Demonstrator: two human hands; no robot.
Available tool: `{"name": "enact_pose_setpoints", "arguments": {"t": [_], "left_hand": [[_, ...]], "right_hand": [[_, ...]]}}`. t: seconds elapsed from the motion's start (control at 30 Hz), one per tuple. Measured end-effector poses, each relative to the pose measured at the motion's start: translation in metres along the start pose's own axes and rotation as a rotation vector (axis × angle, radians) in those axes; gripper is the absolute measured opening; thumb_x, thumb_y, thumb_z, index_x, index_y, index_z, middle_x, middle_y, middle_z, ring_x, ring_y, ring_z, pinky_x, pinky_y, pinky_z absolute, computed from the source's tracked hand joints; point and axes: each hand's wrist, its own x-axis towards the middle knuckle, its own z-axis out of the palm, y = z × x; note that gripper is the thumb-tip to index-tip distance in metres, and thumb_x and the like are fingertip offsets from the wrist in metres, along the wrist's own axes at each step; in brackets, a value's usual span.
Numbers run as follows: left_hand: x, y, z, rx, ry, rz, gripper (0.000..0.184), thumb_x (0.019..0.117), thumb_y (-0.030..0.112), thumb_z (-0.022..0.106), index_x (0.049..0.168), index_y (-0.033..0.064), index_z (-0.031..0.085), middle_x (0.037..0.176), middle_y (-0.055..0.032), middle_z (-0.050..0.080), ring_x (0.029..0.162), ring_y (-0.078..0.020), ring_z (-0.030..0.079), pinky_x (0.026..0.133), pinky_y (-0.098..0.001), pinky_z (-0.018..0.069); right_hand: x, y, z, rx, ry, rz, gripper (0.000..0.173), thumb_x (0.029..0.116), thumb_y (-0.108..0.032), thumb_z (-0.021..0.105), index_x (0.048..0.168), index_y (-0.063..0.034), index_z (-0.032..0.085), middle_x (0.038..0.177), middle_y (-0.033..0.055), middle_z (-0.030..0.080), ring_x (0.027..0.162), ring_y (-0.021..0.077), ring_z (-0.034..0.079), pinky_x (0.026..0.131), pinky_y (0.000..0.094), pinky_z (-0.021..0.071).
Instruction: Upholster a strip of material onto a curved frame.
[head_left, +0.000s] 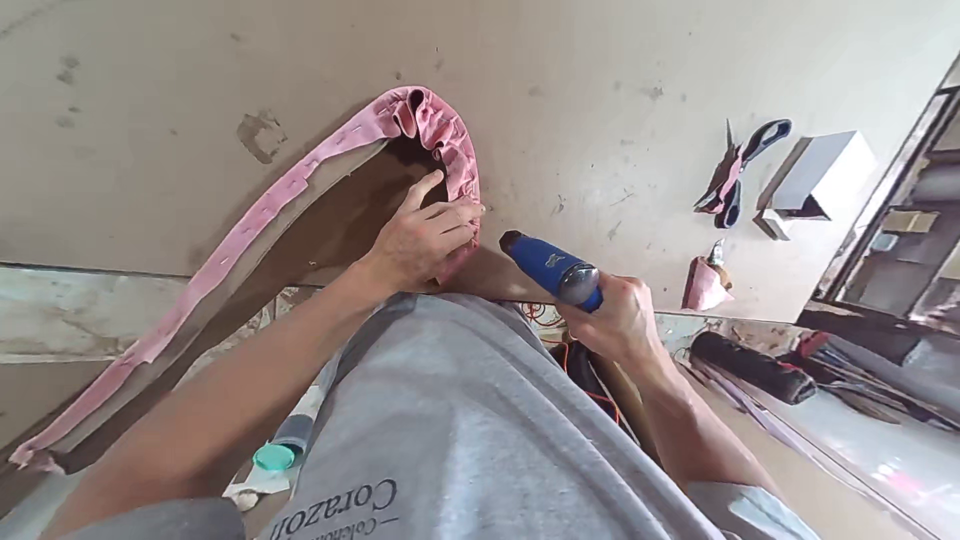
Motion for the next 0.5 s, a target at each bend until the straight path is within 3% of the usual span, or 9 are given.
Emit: {"name": "enact_pose_setpoints", "arguments": {"t": [0.1,0.2,0.37,0.5], "left_hand": [[0.000,-0.003,0.008,-0.056,0.050,-0.040,0.020,0.1021,0.012,0.057,0.105,0.0049,0.075,0.134,-0.0111,0.069,0.120,-0.0269,0.067,0.116,-0.0479,0.0419],[-0.003,-0.005,0.013,-0.102,0.069,-0.068,0.018,0.1014,0.012,0.058,0.103,0.0036,0.074,0.134,-0.0113,0.069,0.119,-0.0274,0.067,0.107,-0.0429,0.0500],[-0.003,-0.007,0.012,-0.133,0.060,-0.069,0.017,0.1006,0.012,0.058,0.099,0.0021,0.072,0.135,-0.0121,0.068,0.117,-0.0273,0.068,0.105,-0.0430,0.0517],[0.001,-0.012,0.004,-0.138,0.022,-0.062,0.019,0.1024,0.015,0.057,0.100,0.0043,0.072,0.134,-0.0098,0.069,0.118,-0.0251,0.069,0.106,-0.0437,0.0501]], "right_hand": [[0.000,-0.008,0.009,0.014,0.013,-0.023,0.032,0.0841,-0.035,0.068,0.105,-0.0131,0.077,0.076,0.0046,0.073,0.066,0.0185,0.070,0.057,0.0431,0.0531],[0.003,-0.014,0.014,0.009,-0.007,-0.014,0.032,0.0835,-0.035,0.069,0.106,-0.0142,0.077,0.076,0.0042,0.073,0.066,0.0183,0.070,0.057,0.0432,0.0531],[0.012,-0.029,0.023,-0.003,-0.100,-0.009,0.034,0.0844,-0.034,0.068,0.110,-0.0151,0.077,0.079,0.0051,0.074,0.068,0.0215,0.071,0.058,0.0476,0.0537],[0.012,-0.030,0.024,-0.092,-0.073,0.091,0.032,0.0842,-0.036,0.067,0.105,-0.0131,0.077,0.076,0.0063,0.073,0.068,0.0256,0.071,0.058,0.0516,0.0529]]}}
